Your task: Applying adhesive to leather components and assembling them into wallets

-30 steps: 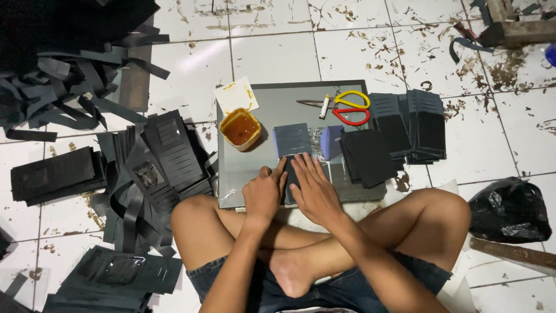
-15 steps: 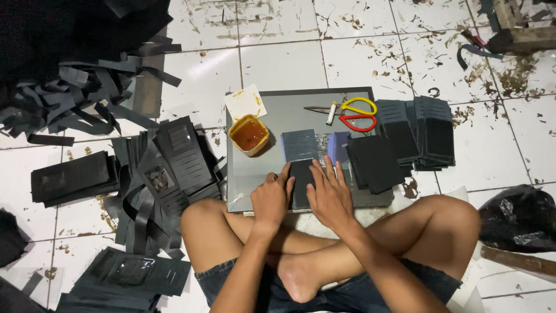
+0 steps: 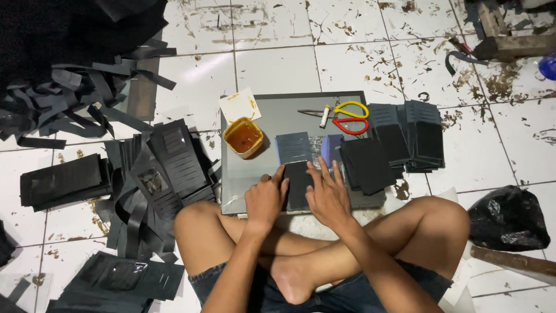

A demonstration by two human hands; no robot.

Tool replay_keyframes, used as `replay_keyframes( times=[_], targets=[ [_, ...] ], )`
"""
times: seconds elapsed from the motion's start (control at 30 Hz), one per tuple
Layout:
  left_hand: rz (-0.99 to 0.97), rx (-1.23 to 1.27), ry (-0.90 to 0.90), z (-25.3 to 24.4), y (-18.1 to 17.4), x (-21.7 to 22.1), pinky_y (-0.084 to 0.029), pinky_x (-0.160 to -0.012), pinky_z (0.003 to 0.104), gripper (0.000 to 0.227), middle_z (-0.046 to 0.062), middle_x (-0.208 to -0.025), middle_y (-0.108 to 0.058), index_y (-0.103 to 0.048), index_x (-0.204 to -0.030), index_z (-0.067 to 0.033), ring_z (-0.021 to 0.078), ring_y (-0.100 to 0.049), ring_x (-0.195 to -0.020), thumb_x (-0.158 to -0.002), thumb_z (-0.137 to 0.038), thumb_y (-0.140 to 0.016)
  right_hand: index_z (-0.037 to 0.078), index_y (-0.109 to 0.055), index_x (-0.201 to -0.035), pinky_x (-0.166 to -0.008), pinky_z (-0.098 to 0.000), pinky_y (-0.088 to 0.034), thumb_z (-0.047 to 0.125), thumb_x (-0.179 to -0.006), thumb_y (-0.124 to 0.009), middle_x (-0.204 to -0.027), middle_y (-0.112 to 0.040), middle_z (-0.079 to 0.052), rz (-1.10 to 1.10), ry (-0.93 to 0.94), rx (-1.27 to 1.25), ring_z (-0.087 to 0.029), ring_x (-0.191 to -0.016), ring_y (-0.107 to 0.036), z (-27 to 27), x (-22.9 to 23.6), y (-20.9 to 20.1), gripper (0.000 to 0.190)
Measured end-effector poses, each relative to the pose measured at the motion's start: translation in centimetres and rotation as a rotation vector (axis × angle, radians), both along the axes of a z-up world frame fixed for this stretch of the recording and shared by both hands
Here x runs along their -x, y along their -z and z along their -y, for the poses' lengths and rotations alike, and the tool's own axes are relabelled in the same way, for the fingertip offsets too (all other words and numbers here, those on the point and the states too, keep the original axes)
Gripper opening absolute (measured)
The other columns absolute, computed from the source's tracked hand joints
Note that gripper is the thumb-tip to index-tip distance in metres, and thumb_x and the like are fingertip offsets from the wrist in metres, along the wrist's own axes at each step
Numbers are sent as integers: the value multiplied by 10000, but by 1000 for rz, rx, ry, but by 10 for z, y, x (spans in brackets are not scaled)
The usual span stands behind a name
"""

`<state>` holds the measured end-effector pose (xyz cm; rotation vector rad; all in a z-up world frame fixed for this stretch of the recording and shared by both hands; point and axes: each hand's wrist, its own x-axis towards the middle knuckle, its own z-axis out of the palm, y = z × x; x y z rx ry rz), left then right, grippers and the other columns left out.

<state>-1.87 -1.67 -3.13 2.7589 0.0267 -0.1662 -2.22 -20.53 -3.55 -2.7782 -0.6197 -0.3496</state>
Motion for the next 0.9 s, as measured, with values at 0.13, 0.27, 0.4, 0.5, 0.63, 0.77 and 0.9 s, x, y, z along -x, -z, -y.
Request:
replay_keyframes(
  times=[0.13,0.27,0.4,0.5,0.63,0.77,0.9],
  targets=[
    [-5,23,-13,-5,-4,-6,-613,-672,532,414,65,-866,-706,-633,-1378,-420,409,-756,-760,-979,-499,-553,46,-540,-1318,-1271,-549,-181,210,-915,-510,-1410,-640,-156,16,25,4,-310,-1490,-418,-2,-1,0,437],
    [-242,211,-107,-15,-17,-18,-586,-830,562,379,178,-933,-765,-737,-1255,-389,479,-730,-949,-946,-459,-530,5,-555,-1316,-1252,-541,-225,181,-897,-526,-1389,-640,-195,33,-51,-52,-351,-1468,-440,-6,-1,-8,455],
    [-344,278,-136,-23,-1,-32,-597,-834,523,403,148,-938,-771,-751,-1194,-455,428,-737,-984,-842,-512,-563,3,-545,-1374,-1268,-507,-219,184,-902,-508,-1482,-581,-168,-33,-282,-113,-323,-1489,-418,-14,-4,-14,507],
    [-352,282,-133,-21,-2,-35,-594,-831,524,414,192,-944,-763,-783,-1169,-366,443,-734,-996,-841,-456,-548,3,-550,-1362,-1278,-493,-218,207,-901,-513,-1500,-562,-172,-32,-358,-71,-307,-1487,-422,-10,-6,3,505],
    [-418,337,-126,-20,-48,-28,-558,-943,559,444,279,-1094,-739,-774,-1219,-209,494,-676,-1127,-887,-334,-507,-10,-573,-1251,-1261,-508,-255,188,-898,-493,-1466,-580,-211,-53,-484,-151,-338,-1445,-472,-3,15,1,412],
    [-376,350,-163,-18,-44,-26,-545,-889,531,398,256,-1070,-737,-782,-1178,-227,493,-673,-1030,-907,-298,-499,-21,-571,-1172,-1234,-515,-284,174,-901,-486,-1503,-520,-240,-161,-554,-202,-390,-1463,-425,2,49,-16,345],
    [-274,313,-174,-15,-34,-24,-536,-831,509,358,231,-992,-742,-810,-1073,-168,481,-681,-901,-954,-317,-507,-73,-542,-1186,-1220,-530,-307,98,-862,-548,-1498,-492,-255,-224,-522,-226,-431,-1470,-393,3,82,-18,366]
  ],
)
